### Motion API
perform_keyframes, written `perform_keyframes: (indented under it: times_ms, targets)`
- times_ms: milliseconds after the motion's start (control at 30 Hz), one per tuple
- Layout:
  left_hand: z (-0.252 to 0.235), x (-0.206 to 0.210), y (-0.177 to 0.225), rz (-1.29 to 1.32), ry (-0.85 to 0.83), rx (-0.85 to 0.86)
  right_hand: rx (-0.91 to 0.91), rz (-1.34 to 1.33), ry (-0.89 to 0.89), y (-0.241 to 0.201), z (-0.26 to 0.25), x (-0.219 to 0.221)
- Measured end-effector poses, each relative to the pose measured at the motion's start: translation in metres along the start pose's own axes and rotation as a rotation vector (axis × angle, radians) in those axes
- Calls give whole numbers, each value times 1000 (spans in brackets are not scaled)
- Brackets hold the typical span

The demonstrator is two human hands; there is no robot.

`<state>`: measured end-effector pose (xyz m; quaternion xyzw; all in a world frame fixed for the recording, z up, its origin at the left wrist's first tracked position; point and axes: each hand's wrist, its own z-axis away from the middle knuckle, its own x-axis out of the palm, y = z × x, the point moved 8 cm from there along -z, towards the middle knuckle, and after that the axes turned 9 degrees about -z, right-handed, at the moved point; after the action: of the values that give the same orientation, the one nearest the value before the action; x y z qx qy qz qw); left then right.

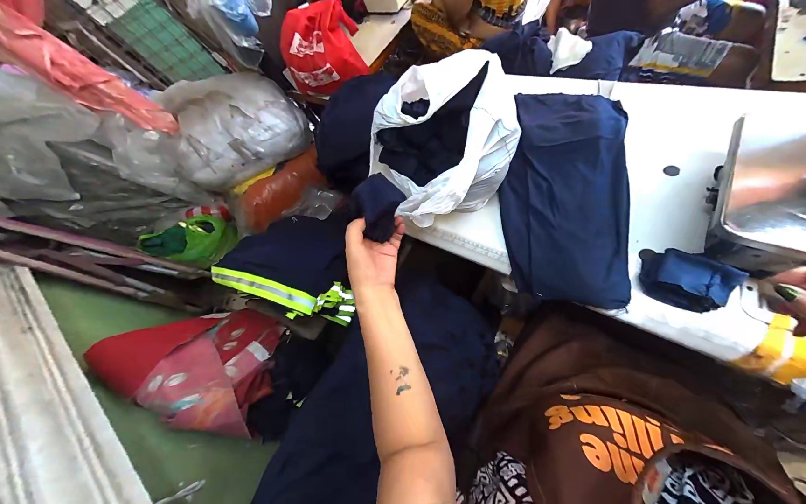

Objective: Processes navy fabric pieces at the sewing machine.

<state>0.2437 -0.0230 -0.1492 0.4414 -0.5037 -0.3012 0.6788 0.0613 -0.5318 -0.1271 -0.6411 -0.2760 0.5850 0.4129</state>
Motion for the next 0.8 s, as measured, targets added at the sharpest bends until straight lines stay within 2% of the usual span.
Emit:
perform_keyframes:
  times_ms: [100, 233, 300, 400, 500, 567, 600, 700, 800]
  targets:
    - [47, 52, -18, -6, -242, -93, -142, -15, 16, -24, 1, 19]
    - [98, 116, -67, -57, -532, -275, -300, 6, -6, -66, 4, 33]
    - [119, 141, -89, -167, -649, -309, -426, 19, 0, -84, 6, 34]
    - [156, 178, -114, -576, -1006, -153, -497, 49, -47, -93, 13, 40]
    - [195, 211, -131, -810, -1275, 4, -362, 17, -174, -64, 24, 64]
    - [208, 227, -138, -904, -1315, 35, -173, -128, -245, -35, 31, 78]
    - [210, 235, -139, -933, -1306, 65, -90, -217, -225, -21, 33, 79]
    - [207, 263, -129, -820, -1207, 200, 48, -578, -15, 2, 32, 66]
    - [189, 281, -126, -669, -1052, 308, 126, -1134, 261, 17, 21, 55]
